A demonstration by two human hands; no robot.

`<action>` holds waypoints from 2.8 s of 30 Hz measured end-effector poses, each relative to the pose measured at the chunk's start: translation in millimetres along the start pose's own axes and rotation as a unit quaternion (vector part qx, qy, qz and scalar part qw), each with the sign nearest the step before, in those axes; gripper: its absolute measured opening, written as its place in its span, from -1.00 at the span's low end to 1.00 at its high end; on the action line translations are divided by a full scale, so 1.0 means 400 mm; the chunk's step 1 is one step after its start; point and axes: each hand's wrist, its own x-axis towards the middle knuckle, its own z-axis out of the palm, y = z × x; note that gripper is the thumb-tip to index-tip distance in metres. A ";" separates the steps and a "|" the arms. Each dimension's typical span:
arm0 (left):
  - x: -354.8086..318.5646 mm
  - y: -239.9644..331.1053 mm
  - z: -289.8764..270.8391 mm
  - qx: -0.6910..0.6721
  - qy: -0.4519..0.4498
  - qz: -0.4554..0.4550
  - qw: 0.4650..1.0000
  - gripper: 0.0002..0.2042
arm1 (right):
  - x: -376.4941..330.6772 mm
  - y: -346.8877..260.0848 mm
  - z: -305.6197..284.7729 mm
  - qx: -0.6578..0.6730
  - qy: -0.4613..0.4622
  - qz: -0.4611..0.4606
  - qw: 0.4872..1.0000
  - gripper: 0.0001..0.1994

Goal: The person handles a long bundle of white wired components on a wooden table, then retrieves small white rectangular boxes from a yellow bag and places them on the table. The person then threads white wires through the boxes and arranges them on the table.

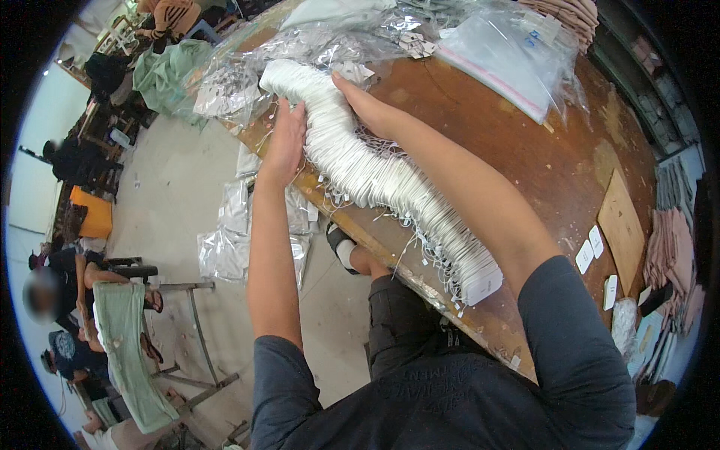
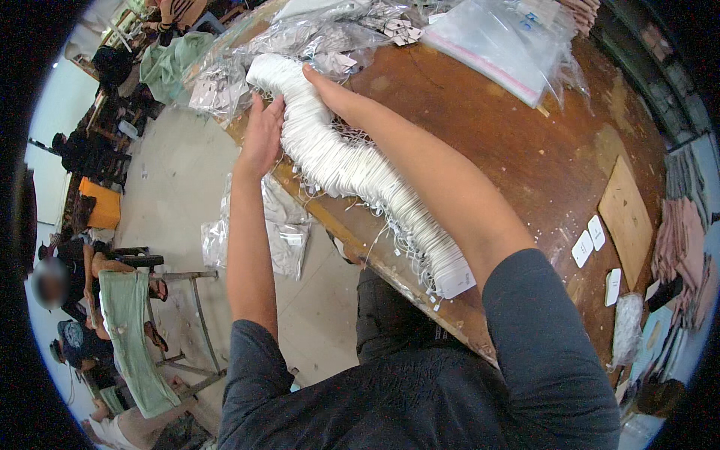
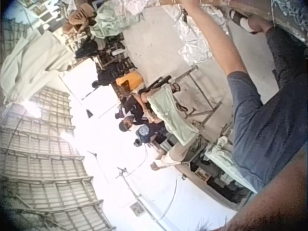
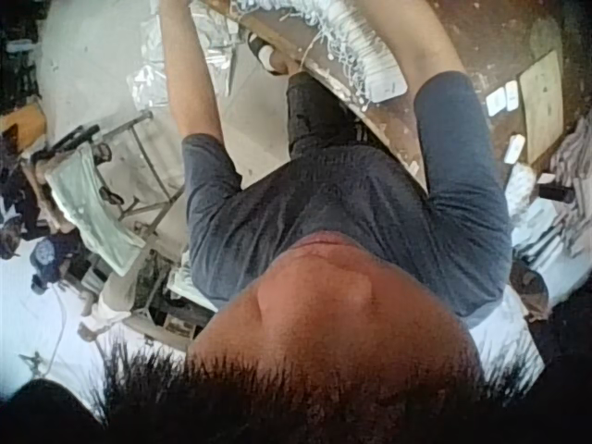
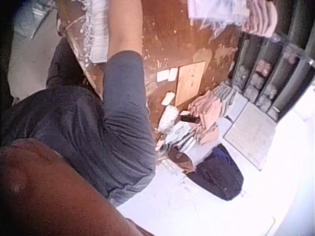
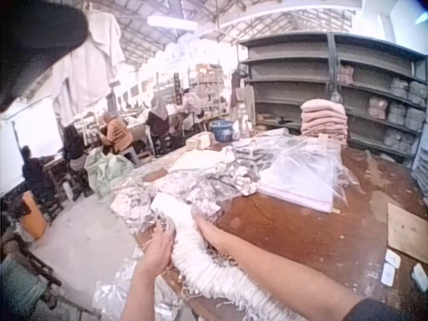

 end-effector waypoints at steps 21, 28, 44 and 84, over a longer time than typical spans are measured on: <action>-0.060 0.028 0.059 0.006 0.009 0.019 1.000 -0.07 | 0.004 0.022 0.011 -0.026 0.104 -0.034 0.994 -0.29; -0.049 0.022 0.049 -0.031 0.007 0.009 0.999 -0.08 | 0.006 0.010 0.006 0.035 0.047 -0.003 0.998 -0.23; 0.049 0.002 0.028 -0.020 0.084 0.029 0.996 -0.06 | 0.055 0.014 -0.015 -0.077 0.081 -0.058 0.992 -0.23; 0.045 -0.008 0.046 -0.009 0.056 0.028 0.998 -0.04 | 0.049 0.015 -0.021 -0.042 0.069 -0.052 0.995 -0.25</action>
